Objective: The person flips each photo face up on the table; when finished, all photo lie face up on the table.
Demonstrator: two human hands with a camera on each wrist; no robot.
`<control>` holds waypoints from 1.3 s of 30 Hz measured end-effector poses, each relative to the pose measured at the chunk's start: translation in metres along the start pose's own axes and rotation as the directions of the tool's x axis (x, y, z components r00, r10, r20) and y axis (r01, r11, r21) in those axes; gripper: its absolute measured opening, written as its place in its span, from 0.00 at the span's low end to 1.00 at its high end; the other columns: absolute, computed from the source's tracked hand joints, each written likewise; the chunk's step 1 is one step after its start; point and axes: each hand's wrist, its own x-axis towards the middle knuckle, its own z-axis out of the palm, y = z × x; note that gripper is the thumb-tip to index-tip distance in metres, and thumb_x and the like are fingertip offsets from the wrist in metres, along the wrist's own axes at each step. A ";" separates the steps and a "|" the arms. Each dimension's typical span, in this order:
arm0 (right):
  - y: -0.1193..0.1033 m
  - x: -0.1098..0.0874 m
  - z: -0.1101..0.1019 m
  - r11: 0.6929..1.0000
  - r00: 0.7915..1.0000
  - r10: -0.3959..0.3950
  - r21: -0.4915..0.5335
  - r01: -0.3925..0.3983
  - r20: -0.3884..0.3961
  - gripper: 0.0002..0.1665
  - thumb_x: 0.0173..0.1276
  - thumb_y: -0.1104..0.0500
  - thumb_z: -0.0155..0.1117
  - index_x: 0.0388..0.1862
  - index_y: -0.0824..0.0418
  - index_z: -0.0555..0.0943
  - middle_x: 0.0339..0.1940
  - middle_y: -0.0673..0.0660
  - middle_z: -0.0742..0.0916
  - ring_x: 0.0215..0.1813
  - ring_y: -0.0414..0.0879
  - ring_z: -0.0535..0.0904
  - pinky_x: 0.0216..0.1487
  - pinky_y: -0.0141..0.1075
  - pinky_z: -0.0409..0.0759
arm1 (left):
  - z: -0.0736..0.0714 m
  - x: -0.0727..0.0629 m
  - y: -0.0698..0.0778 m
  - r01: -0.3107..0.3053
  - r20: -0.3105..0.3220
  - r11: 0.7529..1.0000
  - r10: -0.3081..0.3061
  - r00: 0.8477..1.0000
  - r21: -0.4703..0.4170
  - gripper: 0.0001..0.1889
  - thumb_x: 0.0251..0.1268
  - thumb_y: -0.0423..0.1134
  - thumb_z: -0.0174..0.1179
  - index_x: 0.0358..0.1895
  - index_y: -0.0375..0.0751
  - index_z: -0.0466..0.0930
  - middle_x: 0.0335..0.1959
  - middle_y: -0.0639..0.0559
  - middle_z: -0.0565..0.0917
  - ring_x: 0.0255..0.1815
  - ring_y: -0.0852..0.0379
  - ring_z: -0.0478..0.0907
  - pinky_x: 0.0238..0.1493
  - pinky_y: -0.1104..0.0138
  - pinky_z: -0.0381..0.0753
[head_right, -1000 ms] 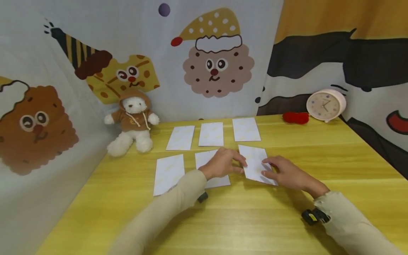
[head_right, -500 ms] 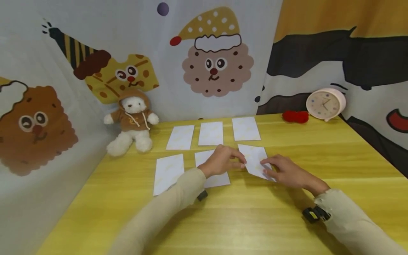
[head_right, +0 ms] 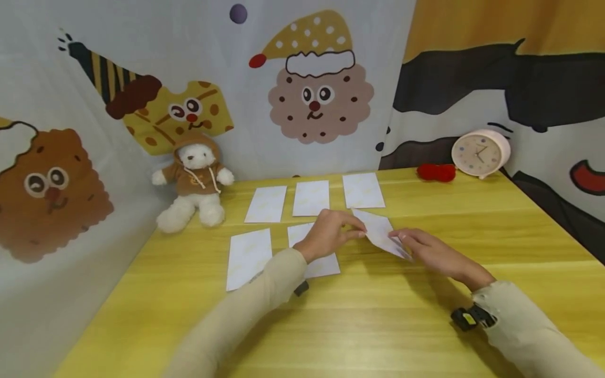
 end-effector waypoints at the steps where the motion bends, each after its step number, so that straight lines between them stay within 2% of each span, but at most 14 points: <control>1: 0.001 0.000 -0.001 1.000 1.000 0.003 0.022 -0.003 -0.002 0.31 0.85 0.47 0.36 0.74 0.66 0.67 0.74 0.72 0.69 0.69 0.58 0.71 0.54 0.32 0.78 | 0.000 -0.001 -0.002 0.008 -0.006 1.000 -0.008 1.000 -0.030 0.09 0.69 0.46 0.63 0.45 0.53 0.91 0.47 0.61 0.90 0.52 0.66 0.86 0.54 0.78 0.79; 4: 0.003 0.002 -0.004 0.991 1.000 0.025 0.130 -0.026 0.009 0.30 0.83 0.50 0.44 0.75 0.67 0.64 0.72 0.71 0.72 0.60 0.43 0.76 0.49 0.26 0.77 | -0.001 -0.002 -0.008 0.037 -0.023 0.992 -0.040 0.999 -0.121 0.09 0.69 0.44 0.63 0.45 0.51 0.91 0.47 0.59 0.91 0.53 0.64 0.86 0.58 0.75 0.80; 6: 0.004 0.003 -0.005 0.980 0.999 0.049 0.193 -0.050 0.013 0.32 0.82 0.51 0.48 0.76 0.68 0.62 0.71 0.72 0.72 0.54 0.35 0.76 0.49 0.29 0.79 | -0.002 -0.003 -0.010 0.049 -0.037 0.985 -0.056 0.998 -0.168 0.09 0.68 0.44 0.64 0.45 0.50 0.91 0.47 0.58 0.91 0.52 0.64 0.86 0.57 0.76 0.80; 7: 0.004 0.004 -0.005 0.975 0.998 0.061 0.214 -0.062 0.013 0.33 0.81 0.52 0.50 0.76 0.68 0.61 0.71 0.72 0.72 0.53 0.35 0.76 0.50 0.30 0.79 | -0.003 -0.003 -0.011 0.050 -0.044 0.981 -0.059 0.997 -0.189 0.09 0.68 0.43 0.64 0.45 0.50 0.91 0.47 0.57 0.91 0.52 0.64 0.87 0.56 0.76 0.80; 13: 0.001 0.003 -0.005 0.968 0.991 0.127 0.222 -0.117 -0.032 0.35 0.77 0.49 0.57 0.76 0.64 0.63 0.74 0.68 0.70 0.54 0.41 0.75 0.50 0.32 0.80 | -0.004 -0.004 -0.014 0.011 -0.103 0.971 -0.036 0.994 -0.237 0.09 0.66 0.43 0.65 0.45 0.49 0.91 0.47 0.56 0.91 0.52 0.65 0.87 0.54 0.81 0.79; 19: -0.007 0.009 0.003 0.972 0.999 0.031 0.234 -0.024 -0.026 0.36 0.74 0.56 0.61 0.76 0.64 0.64 0.69 0.72 0.73 0.62 0.57 0.76 0.48 0.35 0.81 | -0.007 -0.001 -0.014 -0.061 -0.197 0.976 0.020 0.980 -0.208 0.09 0.63 0.42 0.68 0.44 0.46 0.91 0.51 0.52 0.90 0.55 0.61 0.86 0.58 0.79 0.79; 22: -0.011 0.013 0.008 0.977 1.000 0.008 0.213 -0.003 -0.023 0.36 0.74 0.54 0.61 0.77 0.64 0.63 0.67 0.73 0.75 0.63 0.60 0.76 0.48 0.36 0.80 | -0.007 0.001 -0.013 -0.091 -0.213 0.975 0.047 0.976 -0.202 0.09 0.62 0.41 0.68 0.44 0.45 0.91 0.54 0.50 0.88 0.56 0.59 0.86 0.60 0.75 0.79; 27: -0.015 0.017 0.015 0.986 1.000 0.002 0.167 0.001 -0.019 0.37 0.76 0.53 0.59 0.78 0.63 0.62 0.65 0.73 0.77 0.64 0.62 0.76 0.53 0.40 0.79 | -0.006 0.003 -0.008 -0.089 -0.178 0.971 0.050 0.983 -0.222 0.09 0.63 0.43 0.67 0.43 0.47 0.91 0.60 0.50 0.85 0.60 0.59 0.83 0.59 0.78 0.78; 31: -0.019 0.017 0.018 0.987 1.000 -0.030 0.160 0.030 -0.007 0.36 0.77 0.52 0.58 0.78 0.62 0.61 0.67 0.73 0.76 0.67 0.65 0.74 0.57 0.48 0.80 | -0.002 0.003 -0.004 -0.059 -0.116 0.941 0.021 0.993 -0.334 0.08 0.65 0.41 0.66 0.43 0.45 0.90 0.64 0.48 0.81 0.59 0.58 0.84 0.54 0.80 0.79; 35: -0.023 0.017 0.018 0.983 0.998 -0.055 0.173 0.054 -0.003 0.36 0.78 0.51 0.56 0.79 0.61 0.60 0.71 0.73 0.73 0.70 0.68 0.71 0.60 0.55 0.79 | 0.003 0.005 0.000 -0.017 -0.132 0.939 -0.030 0.991 -0.344 0.11 0.64 0.41 0.67 0.48 0.45 0.87 0.70 0.46 0.75 0.58 0.57 0.85 0.58 0.76 0.79; 37: -0.025 0.017 0.018 0.979 0.998 -0.060 0.193 0.059 -0.002 0.37 0.79 0.52 0.55 0.80 0.63 0.58 0.72 0.74 0.72 0.70 0.69 0.70 0.60 0.55 0.80 | 0.005 0.006 0.002 0.027 -0.111 0.912 -0.079 0.991 -0.409 0.16 0.63 0.40 0.69 0.54 0.46 0.84 0.71 0.46 0.73 0.59 0.57 0.84 0.58 0.74 0.81; 39: -0.026 0.017 0.019 0.974 0.998 -0.061 0.219 0.060 -0.001 0.38 0.79 0.53 0.55 0.80 0.64 0.56 0.73 0.74 0.72 0.71 0.70 0.69 0.59 0.51 0.81 | 0.008 0.007 0.004 0.088 -0.059 0.858 -0.137 0.989 -0.505 0.22 0.61 0.40 0.71 0.59 0.46 0.79 0.71 0.47 0.73 0.60 0.58 0.84 0.56 0.74 0.81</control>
